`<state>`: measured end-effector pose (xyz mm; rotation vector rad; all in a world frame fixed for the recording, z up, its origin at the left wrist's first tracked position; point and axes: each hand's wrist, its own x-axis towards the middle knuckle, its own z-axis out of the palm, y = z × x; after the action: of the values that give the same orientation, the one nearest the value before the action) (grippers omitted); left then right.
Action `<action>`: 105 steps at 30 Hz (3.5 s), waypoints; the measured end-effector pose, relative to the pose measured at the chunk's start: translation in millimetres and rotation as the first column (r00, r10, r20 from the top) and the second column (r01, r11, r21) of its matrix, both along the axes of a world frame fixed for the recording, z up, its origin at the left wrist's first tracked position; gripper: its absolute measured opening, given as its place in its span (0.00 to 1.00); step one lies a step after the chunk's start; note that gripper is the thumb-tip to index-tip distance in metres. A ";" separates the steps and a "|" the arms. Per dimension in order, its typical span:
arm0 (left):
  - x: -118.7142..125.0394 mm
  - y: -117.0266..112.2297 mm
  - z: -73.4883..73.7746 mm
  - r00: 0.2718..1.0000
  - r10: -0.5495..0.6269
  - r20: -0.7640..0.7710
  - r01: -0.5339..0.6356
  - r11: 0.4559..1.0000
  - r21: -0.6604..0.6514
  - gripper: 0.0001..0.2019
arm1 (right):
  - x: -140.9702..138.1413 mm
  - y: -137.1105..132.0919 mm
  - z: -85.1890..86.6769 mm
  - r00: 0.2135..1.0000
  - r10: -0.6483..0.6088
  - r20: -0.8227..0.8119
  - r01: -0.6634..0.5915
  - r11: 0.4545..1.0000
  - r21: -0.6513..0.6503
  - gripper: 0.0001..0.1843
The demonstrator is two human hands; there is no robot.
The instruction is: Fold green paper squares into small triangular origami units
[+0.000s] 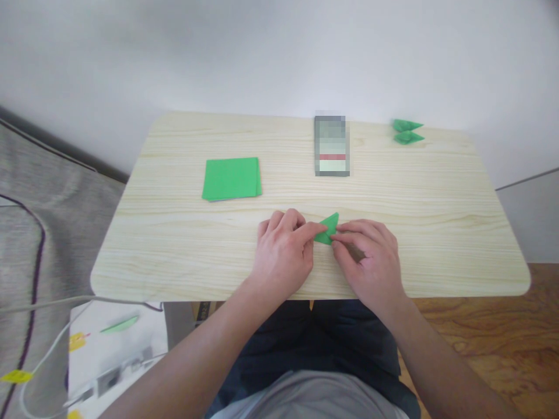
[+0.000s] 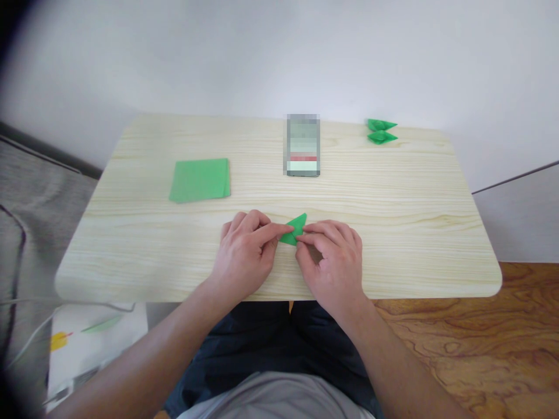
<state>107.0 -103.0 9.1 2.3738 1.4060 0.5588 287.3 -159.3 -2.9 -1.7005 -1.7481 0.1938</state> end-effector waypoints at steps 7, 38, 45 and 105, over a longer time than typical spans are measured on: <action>-5.2 3.5 -0.3 0.999 -0.043 -0.014 0.043 0.999 -0.007 0.17 | -2.0 3.7 1.4 0.999 -0.029 0.016 0.029 1.000 -0.008 0.02; -26.5 15.4 -0.3 0.994 0.003 0.105 -0.009 0.999 0.050 0.12 | -9.0 -0.2 7.7 0.979 0.049 0.197 -0.032 0.996 -0.087 0.19; -24.9 13.7 1.2 0.995 -0.035 0.096 0.031 0.998 0.047 0.10 | 0.4 6.9 6.9 0.984 0.081 0.160 -0.063 0.992 -0.112 0.15; -7.6 78.3 34.9 0.768 -0.345 0.540 0.244 0.937 0.251 0.05 | 19.7 73.3 32.6 0.926 0.343 -0.154 -0.304 0.924 0.234 0.11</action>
<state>99.5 -24.7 44.0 2.1934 0.7171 1.2181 306.9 -85.9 29.7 -1.1955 -1.8245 0.3034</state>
